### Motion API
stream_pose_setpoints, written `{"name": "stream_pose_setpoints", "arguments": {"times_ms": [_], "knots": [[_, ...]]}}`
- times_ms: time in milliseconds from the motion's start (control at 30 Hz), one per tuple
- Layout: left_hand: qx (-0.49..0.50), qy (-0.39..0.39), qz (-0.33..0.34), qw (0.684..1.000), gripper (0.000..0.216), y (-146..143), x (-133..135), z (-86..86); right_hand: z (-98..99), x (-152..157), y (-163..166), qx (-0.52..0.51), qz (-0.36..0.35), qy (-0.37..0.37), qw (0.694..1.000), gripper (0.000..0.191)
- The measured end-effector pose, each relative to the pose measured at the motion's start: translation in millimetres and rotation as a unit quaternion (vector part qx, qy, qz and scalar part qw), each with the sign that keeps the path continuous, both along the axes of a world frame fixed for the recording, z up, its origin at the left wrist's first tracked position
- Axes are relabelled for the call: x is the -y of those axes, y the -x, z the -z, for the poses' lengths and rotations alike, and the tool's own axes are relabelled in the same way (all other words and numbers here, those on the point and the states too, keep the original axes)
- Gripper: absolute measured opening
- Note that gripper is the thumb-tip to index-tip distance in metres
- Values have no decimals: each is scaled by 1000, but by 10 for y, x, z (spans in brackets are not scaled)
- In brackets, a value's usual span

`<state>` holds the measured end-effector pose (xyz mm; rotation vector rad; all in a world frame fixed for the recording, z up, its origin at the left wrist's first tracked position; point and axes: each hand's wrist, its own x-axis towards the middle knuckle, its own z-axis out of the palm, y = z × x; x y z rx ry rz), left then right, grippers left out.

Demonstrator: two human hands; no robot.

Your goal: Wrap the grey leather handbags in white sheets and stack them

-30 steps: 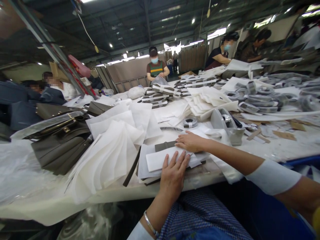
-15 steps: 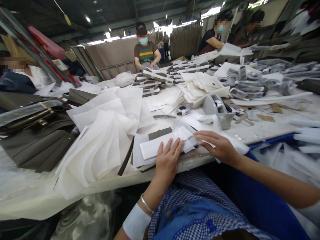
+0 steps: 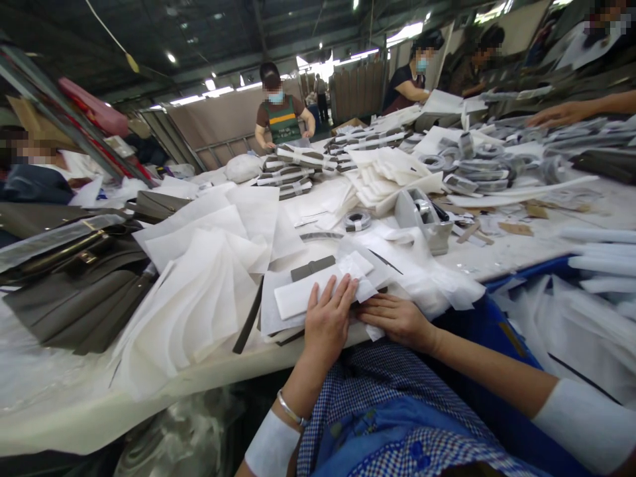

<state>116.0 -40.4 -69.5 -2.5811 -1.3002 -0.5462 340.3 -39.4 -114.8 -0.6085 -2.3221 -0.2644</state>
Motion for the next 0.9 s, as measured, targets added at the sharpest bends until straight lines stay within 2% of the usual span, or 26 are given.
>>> {"name": "stream_pose_setpoints", "arguments": {"times_ms": [133, 267, 400, 467, 533, 667, 733, 900], "knots": [[-9, -8, -7, 1000, 64, -3, 1, 26, 8, 199, -51, -13, -22, 64, 998, 39], [-12, -18, -8, 1000, 60, -9, -2, 54, 69, 448, -133, -13, -9, 106, 994, 40], [-9, -15, -7, 1000, 57, -14, -12, 63, -41, 518, -151, -15, -31, 125, 992, 32], [-7, -14, -7, 1000, 56, -16, -13, 60, -193, 481, -161, -6, -74, 145, 987, 24], [-6, -14, -8, 1000, 56, -19, -9, 59, -380, 401, -174, -26, -74, 140, 987, 34], [-3, -20, -9, 1000, 54, -23, 1, 57, -701, 124, -146, -80, 77, 83, 990, 36], [-4, -24, -8, 1000, 54, -22, 3, 52, -787, -36, -99, -54, 114, 71, 989, 34], [-8, -19, -7, 1000, 57, -18, 3, 25, -841, -269, -22, -4, 82, 80, 993, 14]]}}
